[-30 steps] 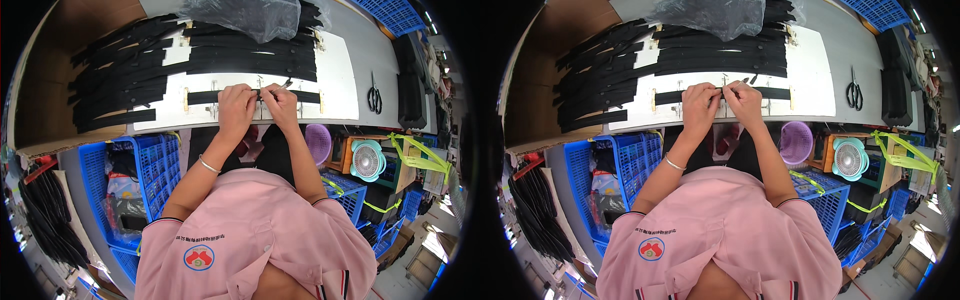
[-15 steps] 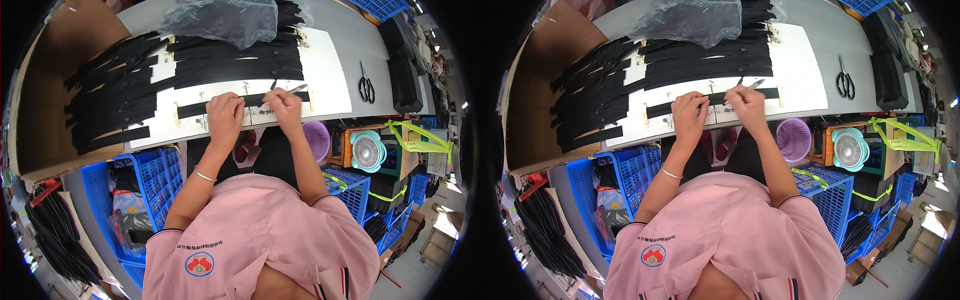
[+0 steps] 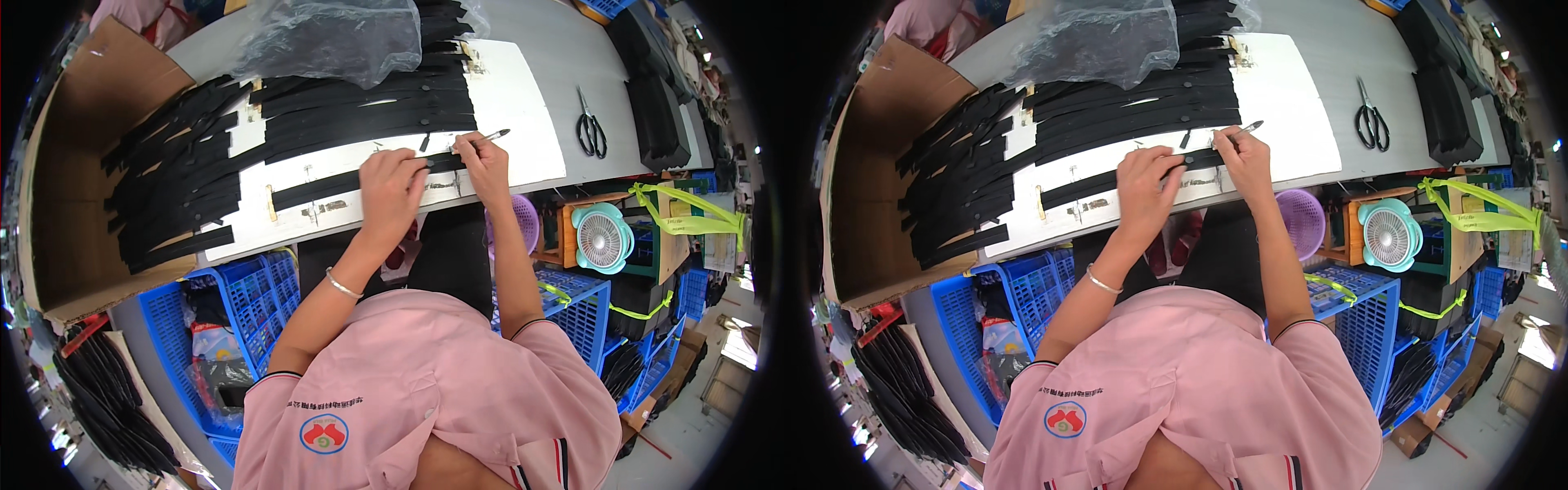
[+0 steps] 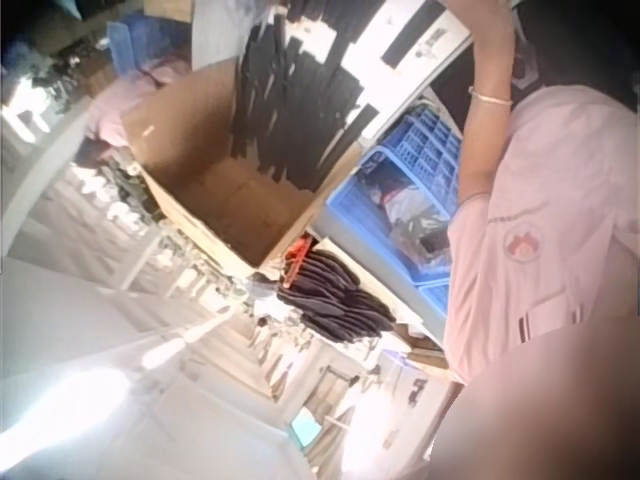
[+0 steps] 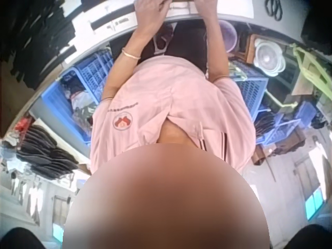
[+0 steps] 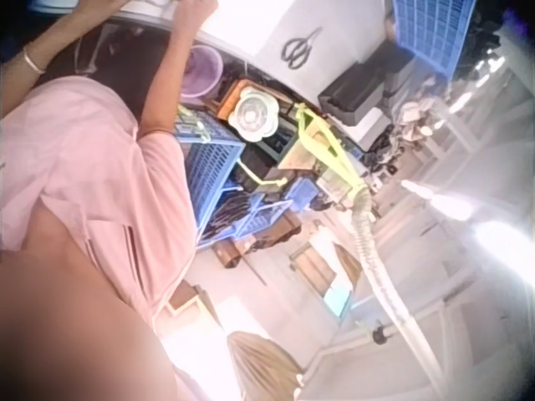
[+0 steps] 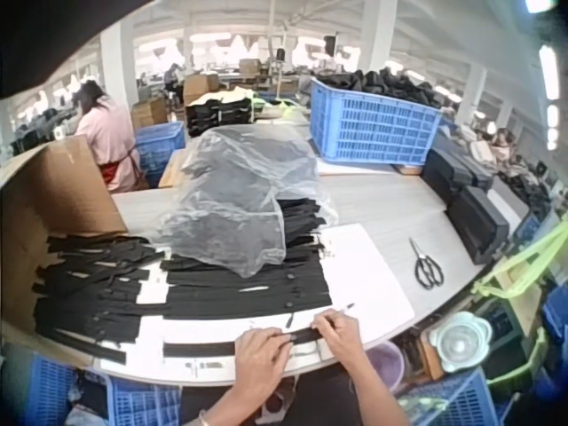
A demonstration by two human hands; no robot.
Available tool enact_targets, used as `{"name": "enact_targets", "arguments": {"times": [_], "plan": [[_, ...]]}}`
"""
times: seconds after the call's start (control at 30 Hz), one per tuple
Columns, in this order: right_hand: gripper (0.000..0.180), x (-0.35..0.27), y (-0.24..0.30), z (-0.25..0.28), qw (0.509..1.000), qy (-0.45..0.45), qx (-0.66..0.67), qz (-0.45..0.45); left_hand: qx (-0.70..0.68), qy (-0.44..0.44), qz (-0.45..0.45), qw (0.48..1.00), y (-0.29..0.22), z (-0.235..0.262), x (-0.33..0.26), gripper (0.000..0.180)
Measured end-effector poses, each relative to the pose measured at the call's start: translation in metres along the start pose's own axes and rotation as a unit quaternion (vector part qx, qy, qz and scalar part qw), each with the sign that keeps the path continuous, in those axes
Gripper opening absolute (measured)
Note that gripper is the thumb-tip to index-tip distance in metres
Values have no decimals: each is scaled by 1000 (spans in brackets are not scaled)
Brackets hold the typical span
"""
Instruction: Marking specific measurement or alignment points on zipper strips using a pen at a factory workstation.
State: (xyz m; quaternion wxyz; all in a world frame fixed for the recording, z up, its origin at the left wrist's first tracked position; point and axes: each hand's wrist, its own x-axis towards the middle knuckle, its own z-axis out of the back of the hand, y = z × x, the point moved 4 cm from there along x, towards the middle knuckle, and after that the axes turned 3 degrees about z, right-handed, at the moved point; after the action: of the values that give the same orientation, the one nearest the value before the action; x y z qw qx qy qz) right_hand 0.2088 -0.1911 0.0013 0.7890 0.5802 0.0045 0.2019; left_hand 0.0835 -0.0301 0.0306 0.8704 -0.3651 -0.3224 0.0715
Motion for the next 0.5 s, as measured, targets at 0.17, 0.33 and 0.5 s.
{"name": "enact_targets", "arguments": {"times": [0.17,0.33,0.5], "plan": [[18,0,0,-1,1000,6,-20,3,-7,23,-15,1000,-8,-38,9,13],[20,-1,-1,-1,997,21,-72,15,7,30,-13,999,-6,-44,7,13],[21,-1,9,2,998,11,-68,3,13,31,-8,999,-6,-44,6,13]]}}
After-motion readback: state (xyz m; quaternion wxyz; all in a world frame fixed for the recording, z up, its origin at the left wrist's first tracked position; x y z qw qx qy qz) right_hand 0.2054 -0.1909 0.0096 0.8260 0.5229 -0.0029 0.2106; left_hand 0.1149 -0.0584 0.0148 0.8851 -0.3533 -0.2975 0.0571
